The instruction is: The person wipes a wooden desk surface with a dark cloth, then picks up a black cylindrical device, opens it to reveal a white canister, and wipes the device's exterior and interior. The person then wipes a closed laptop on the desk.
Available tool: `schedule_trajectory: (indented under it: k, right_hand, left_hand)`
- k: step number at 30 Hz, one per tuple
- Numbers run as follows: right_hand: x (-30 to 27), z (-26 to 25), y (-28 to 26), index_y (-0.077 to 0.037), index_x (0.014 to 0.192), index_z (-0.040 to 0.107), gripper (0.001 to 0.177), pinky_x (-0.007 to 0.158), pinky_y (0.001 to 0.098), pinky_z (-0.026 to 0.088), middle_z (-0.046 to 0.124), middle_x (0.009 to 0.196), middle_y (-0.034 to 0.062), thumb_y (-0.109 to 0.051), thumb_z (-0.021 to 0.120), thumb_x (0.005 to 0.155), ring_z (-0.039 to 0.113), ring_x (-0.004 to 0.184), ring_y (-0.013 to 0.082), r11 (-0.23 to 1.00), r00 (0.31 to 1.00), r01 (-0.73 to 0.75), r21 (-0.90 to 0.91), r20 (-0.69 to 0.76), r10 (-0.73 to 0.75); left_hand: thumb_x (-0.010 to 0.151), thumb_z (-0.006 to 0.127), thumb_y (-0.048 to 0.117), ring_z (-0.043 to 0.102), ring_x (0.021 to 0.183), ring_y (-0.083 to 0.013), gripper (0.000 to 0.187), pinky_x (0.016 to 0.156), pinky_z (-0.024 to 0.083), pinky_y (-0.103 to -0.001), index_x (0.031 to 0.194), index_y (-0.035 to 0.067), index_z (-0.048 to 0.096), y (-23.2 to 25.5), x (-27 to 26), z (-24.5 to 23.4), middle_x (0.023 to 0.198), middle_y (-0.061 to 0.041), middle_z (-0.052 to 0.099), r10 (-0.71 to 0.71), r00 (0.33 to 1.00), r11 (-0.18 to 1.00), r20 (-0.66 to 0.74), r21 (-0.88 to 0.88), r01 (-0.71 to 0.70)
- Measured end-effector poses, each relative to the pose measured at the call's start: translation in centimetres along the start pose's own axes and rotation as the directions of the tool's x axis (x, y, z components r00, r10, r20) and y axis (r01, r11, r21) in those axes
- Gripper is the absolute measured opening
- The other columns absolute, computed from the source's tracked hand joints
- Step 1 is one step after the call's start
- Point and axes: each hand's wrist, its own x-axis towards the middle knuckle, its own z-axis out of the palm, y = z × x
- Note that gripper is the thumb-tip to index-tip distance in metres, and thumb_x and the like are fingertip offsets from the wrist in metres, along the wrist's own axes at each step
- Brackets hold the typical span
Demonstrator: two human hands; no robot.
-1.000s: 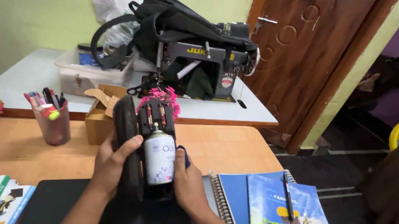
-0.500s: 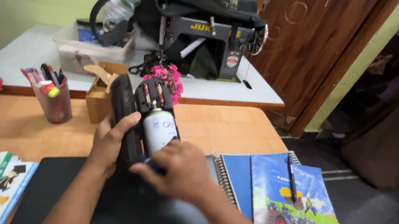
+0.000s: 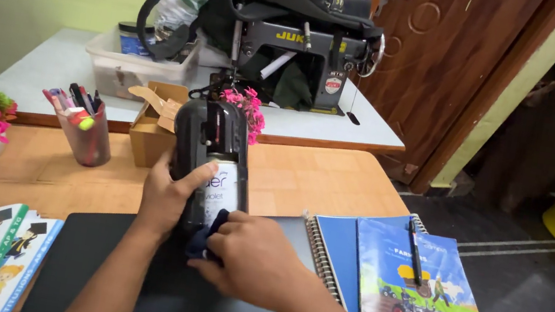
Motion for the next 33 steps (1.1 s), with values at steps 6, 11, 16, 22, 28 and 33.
schedule_trajectory:
  k: [6,11,16,22,28,33]
  right_hand:
    - [-0.4,-4.9,3.3,-0.005,0.085,0.077,0.033,0.064,0.0387,0.053,0.071,0.073,0.0101,-0.036,0.084,0.076,0.069,0.067,0.0262,0.879,0.901,-0.400,0.258,0.285,0.326]
    - [-2.2,-5.7,8.3,-0.005,0.091,0.079,0.031,0.067,0.0338,0.055,0.075,0.075,0.0097,-0.031,0.086,0.074,0.070,0.068,0.0184,0.757,0.783,-0.619,0.209,0.250,0.570]
    - [-1.4,-3.6,9.4,-0.003,0.105,0.077,0.027,0.073,0.0298,0.057,0.076,0.085,0.0077,-0.020,0.080,0.084,0.071,0.077,0.0133,0.633,0.598,-0.646,0.427,-0.233,0.767]
    - [-1.0,-2.3,9.0,-0.004,0.129,0.066,0.037,0.077,0.0294,0.059,0.072,0.105,0.0044,-0.009,0.071,0.093,0.067,0.093,0.0111,0.587,0.602,-0.291,0.755,-0.332,0.726]
    - [-1.1,-2.1,8.7,-0.010,0.145,0.051,0.061,0.081,0.0290,0.058,0.068,0.111,0.0021,0.000,0.063,0.086,0.066,0.096,0.0108,0.533,0.702,-0.329,0.780,-0.175,0.690]
    - [-2.0,-0.1,9.9,-0.005,0.133,0.062,0.052,0.083,0.0305,0.057,0.074,0.103,0.0080,0.006,0.057,0.083,0.070,0.093,0.0166,0.496,0.720,-0.647,0.579,0.251,0.647]
  left_hand:
    - [0.083,0.072,0.033,0.061,0.058,-0.0202,0.049,0.052,0.051,-0.034,0.118,0.002,0.061,0.8,-0.1,-1.3,0.082,-0.010,0.062,-0.150,0.975,0.952,0.164,-0.243,0.188]
    - [0.081,0.072,0.032,0.062,0.063,-0.0147,0.050,0.055,0.052,-0.029,0.118,0.001,0.061,0.6,0.0,-1.1,0.085,-0.007,0.064,-0.112,0.979,0.971,0.173,-0.192,0.145]
    - [0.081,0.072,0.032,0.064,0.079,-0.0131,0.055,0.068,0.054,-0.028,0.124,-0.001,0.061,1.0,-0.5,-1.0,0.095,-0.007,0.064,-0.010,0.972,0.985,0.237,-0.164,0.051]
    - [0.078,0.072,0.028,0.063,0.101,-0.0134,0.064,0.089,0.052,-0.028,0.134,0.001,0.055,1.4,-0.7,-0.9,0.113,-0.006,0.066,0.096,0.924,0.974,0.371,-0.226,-0.010]
    - [0.076,0.073,0.028,0.061,0.102,-0.0177,0.070,0.090,0.051,-0.032,0.138,0.000,0.055,1.8,-0.8,-0.8,0.114,-0.008,0.064,0.056,0.921,0.973,0.385,-0.229,0.037]
    - [0.074,0.073,0.029,0.060,0.101,-0.0178,0.074,0.088,0.050,-0.031,0.141,0.003,0.055,1.9,-1.0,-0.7,0.114,-0.008,0.063,0.061,0.931,0.983,0.359,-0.183,0.007]
